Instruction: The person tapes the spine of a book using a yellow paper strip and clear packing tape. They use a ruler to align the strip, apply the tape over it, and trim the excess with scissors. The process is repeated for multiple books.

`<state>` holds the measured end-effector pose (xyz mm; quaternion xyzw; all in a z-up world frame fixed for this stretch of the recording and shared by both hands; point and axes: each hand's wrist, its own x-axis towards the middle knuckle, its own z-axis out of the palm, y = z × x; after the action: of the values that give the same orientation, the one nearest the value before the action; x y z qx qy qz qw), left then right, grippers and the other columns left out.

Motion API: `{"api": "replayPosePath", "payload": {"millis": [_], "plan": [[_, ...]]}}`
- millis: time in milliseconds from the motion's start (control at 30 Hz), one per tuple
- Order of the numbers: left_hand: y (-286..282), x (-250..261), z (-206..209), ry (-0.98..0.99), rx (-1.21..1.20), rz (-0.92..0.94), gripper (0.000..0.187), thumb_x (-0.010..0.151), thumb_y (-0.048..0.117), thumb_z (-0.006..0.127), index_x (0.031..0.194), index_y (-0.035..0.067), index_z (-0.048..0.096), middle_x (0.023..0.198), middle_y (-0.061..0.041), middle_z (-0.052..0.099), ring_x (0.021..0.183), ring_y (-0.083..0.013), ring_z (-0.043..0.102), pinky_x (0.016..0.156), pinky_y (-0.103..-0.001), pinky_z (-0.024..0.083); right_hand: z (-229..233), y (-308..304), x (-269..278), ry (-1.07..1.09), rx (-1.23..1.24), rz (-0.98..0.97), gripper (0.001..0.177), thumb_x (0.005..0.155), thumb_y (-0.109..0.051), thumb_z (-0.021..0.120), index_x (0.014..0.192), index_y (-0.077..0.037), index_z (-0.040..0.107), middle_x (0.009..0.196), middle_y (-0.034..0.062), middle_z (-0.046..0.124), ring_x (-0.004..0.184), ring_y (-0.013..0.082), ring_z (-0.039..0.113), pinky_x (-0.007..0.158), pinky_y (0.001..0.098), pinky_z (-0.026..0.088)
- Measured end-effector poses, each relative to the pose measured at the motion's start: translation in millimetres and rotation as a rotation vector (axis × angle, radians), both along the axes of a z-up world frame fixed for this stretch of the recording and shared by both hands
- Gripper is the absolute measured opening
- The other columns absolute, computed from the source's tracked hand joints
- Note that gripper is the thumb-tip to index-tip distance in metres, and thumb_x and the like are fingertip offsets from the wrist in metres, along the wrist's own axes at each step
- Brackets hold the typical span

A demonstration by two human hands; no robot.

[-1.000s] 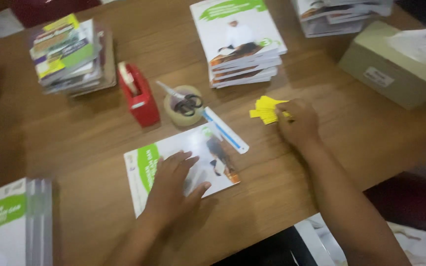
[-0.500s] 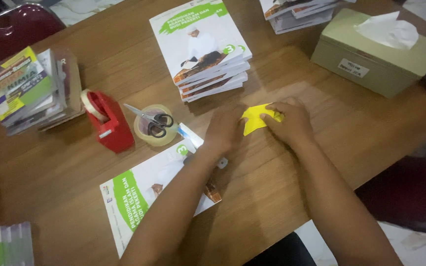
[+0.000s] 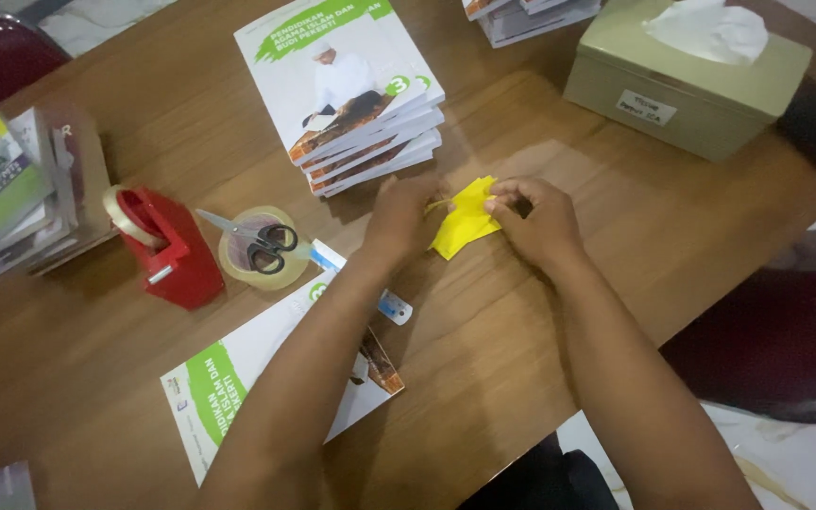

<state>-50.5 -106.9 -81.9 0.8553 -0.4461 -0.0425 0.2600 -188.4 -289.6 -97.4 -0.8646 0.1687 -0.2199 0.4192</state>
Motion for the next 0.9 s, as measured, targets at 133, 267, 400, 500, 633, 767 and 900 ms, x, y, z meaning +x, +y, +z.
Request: {"api": "replayPosePath", "payload": {"millis": [133, 267, 400, 500, 633, 767, 900], "plan": [[-3.7, -0.5, 18.5, -0.022, 0.082, 0.037, 0.025, 0.094, 0.022, 0.067, 0.118, 0.015, 0.069, 0.114, -0.01, 0.076, 0.121, -0.0308, 0.068, 0.122, -0.053, 0.023, 9.5, 2.8, -3.0, 0.018, 0.014, 0.003, 0.017, 0.089, -0.024, 0.076, 0.104, -0.018, 0.079, 0.092, 0.0125, 0.074, 0.1, 0.0332, 0.07, 0.092, 0.0441, 0.053], [0.4, -6.4, 34.7, -0.046, 0.059, -0.022, 0.018, 0.098, 0.022, 0.065, 0.113, 0.017, 0.074, 0.124, -0.01, 0.072, 0.129, -0.033, 0.061, 0.12, -0.055, 0.026, -9.8, -7.4, -0.1, -0.08, -0.078, 0.016, 0.013, 0.093, -0.022, 0.076, 0.106, -0.018, 0.078, 0.107, 0.0141, 0.069, 0.111, 0.038, 0.066, 0.1, 0.0472, 0.049], [11.6, -5.2, 14.8, 0.019, -0.187, -0.071, 0.012, 0.09, 0.021, 0.071, 0.101, 0.019, 0.076, 0.111, -0.016, 0.07, 0.112, -0.044, 0.064, 0.098, -0.051, 0.05, -7.5, -0.5, -6.3, -0.329, -0.162, 0.049, 0.013, 0.096, -0.025, 0.078, 0.107, -0.018, 0.078, 0.097, 0.0105, 0.064, 0.103, 0.0347, 0.066, 0.094, 0.0419, 0.051], [46.8, -53.5, 52.8, 0.095, -0.145, -0.015, 0.014, 0.089, 0.015, 0.068, 0.101, 0.011, 0.075, 0.09, -0.019, 0.073, 0.095, -0.0425, 0.071, 0.086, -0.054, 0.054, 9.0, 27.9, -18.4, -0.267, -0.034, 0.122, 0.013, 0.102, -0.02, 0.07, 0.105, -0.007, 0.073, 0.093, 0.0177, 0.069, 0.096, 0.0388, 0.069, 0.087, 0.0485, 0.054], [114.8, -94.7, 34.9, 0.233, -0.133, 0.06, 0.017, 0.091, 0.02, 0.068, 0.099, 0.005, 0.071, 0.088, -0.022, 0.071, 0.092, -0.046, 0.071, 0.083, -0.054, 0.055, -4.7, 73.2, -18.6, -0.256, 0.095, 0.216, 0.018, 0.098, -0.015, 0.076, 0.114, -0.009, 0.071, 0.087, 0.0139, 0.07, 0.088, 0.0293, 0.07, 0.084, 0.0441, 0.056], [189.0, -148.0, 68.0, 0.369, 0.021, 0.145, 0.033, 0.088, 0.031, 0.071, 0.117, 0.016, 0.066, 0.091, -0.017, 0.076, 0.097, -0.044, 0.072, 0.087, -0.055, 0.056, 0.4, 141.5, -32.2, -0.039, 0.531, 0.347, 0.031, 0.085, -0.007, 0.08, 0.114, -0.009, 0.069, 0.08, 0.0074, 0.072, 0.075, 0.0158, 0.067, 0.072, 0.0321, 0.058], [260.7, -161.6, 30.2, 0.158, 0.006, 0.169, 0.05, 0.088, 0.04, 0.074, 0.132, 0.018, 0.064, 0.116, -0.013, 0.075, 0.119, -0.0385, 0.066, 0.106, -0.049, 0.047, 3.5, 183.3, -39.3, 0.146, 0.313, 0.655, 0.021, 0.078, -0.02, 0.086, 0.098, -0.014, 0.079, 0.081, 0.0104, 0.077, 0.078, 0.0208, 0.072, 0.076, 0.0398, 0.058]]}}
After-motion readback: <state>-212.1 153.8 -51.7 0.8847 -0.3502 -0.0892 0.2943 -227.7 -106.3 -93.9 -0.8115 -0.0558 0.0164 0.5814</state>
